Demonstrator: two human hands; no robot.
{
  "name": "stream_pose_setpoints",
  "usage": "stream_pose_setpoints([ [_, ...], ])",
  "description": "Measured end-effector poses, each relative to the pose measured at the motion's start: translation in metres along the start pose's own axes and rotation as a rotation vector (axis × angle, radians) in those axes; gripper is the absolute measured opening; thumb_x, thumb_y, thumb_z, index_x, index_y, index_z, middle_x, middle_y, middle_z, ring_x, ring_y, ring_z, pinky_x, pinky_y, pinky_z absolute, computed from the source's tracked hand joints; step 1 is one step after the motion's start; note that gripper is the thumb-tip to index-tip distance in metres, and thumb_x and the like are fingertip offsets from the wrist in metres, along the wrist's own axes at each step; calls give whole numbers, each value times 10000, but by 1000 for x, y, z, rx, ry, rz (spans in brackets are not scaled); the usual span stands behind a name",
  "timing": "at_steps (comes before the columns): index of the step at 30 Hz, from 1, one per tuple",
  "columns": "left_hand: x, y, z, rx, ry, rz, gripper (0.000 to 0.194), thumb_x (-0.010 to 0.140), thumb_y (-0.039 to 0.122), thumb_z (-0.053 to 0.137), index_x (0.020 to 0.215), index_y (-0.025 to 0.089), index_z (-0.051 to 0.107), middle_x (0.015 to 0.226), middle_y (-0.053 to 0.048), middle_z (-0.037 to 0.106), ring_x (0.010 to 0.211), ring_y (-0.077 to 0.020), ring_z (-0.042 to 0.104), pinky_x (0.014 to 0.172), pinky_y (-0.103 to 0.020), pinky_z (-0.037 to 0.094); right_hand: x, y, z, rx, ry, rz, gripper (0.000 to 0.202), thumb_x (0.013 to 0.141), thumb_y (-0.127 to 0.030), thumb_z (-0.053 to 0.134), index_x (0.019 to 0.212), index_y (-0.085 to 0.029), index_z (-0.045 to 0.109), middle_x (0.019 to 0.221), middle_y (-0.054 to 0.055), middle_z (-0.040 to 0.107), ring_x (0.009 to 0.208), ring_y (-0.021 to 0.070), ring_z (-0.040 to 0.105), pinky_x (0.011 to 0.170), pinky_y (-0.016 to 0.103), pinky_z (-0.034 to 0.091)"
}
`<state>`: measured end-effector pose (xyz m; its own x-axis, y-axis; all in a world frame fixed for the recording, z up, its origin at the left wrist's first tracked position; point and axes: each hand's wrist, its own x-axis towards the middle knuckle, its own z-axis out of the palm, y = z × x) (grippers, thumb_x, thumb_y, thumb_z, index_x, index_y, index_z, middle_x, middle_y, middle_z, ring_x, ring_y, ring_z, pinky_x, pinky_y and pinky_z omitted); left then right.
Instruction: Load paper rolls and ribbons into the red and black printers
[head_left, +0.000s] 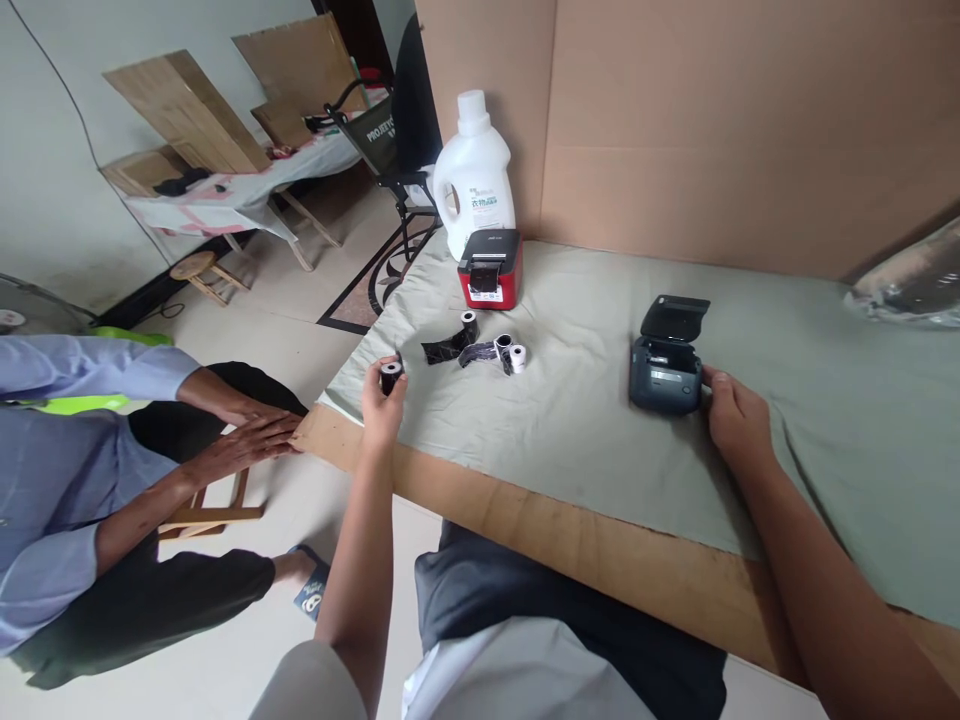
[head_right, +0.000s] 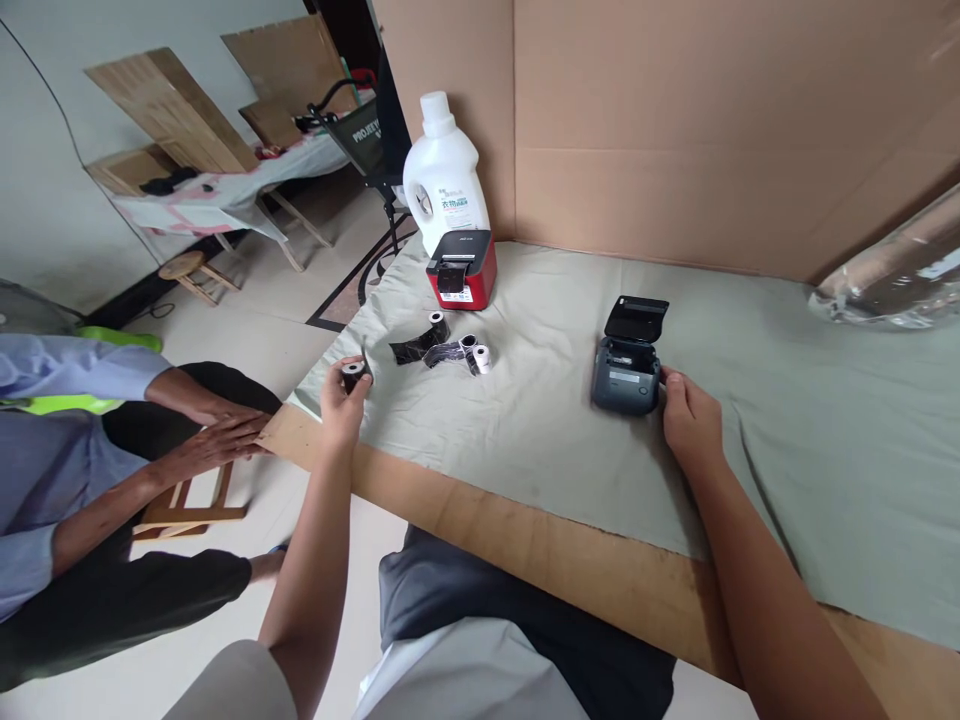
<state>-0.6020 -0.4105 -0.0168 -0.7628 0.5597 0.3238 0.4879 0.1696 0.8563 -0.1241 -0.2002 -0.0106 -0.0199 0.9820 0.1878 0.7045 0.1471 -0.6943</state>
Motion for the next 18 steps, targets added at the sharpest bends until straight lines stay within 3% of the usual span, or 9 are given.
stream_pose_setpoints([
  [3, 0, -3, -2, 124, 53, 62, 350, 803, 293, 718, 1147, 227, 703, 1152, -82, 619, 1215, -267, 593, 1113, -412, 461, 0, -1, -1, 7, 1, -6, 594, 1008, -438, 361, 1314, -109, 749, 1115, 212, 792, 1062, 305, 729, 926, 409, 513],
  [8, -2, -2, 0, 137, 75, -47, 456, 815, 320, 725, 1249, 205, 645, 1120, -85, 706, 1074, -240, 689, 991, -387, 523, 0, -2, 0, 8, 9, -17, 623, 995, -452, 349, 1313, -97, 751, 1195, 223, 774, 1119, 300, 710, 963, 399, 495],
  [14, -6, 6, 8, 78, -5, -144, 394, 791, 247, 728, 1165, 190, 618, 1140, -109, 744, 1048, -222, 739, 905, -332, 578, 2, 3, 2, -3, 1, -7, 632, 998, -477, 366, 1325, -93, 746, 1055, 209, 789, 1019, 290, 727, 913, 388, 514],
  [18, -7, 6, 11, 86, -15, -171, 406, 783, 219, 729, 1160, 185, 582, 1164, -112, 733, 1049, -213, 742, 902, -324, 590, 3, 8, 4, 10, 28, -30, 623, 976, -475, 368, 1282, -106, 767, 1120, 177, 794, 1076, 312, 721, 965, 414, 522],
])
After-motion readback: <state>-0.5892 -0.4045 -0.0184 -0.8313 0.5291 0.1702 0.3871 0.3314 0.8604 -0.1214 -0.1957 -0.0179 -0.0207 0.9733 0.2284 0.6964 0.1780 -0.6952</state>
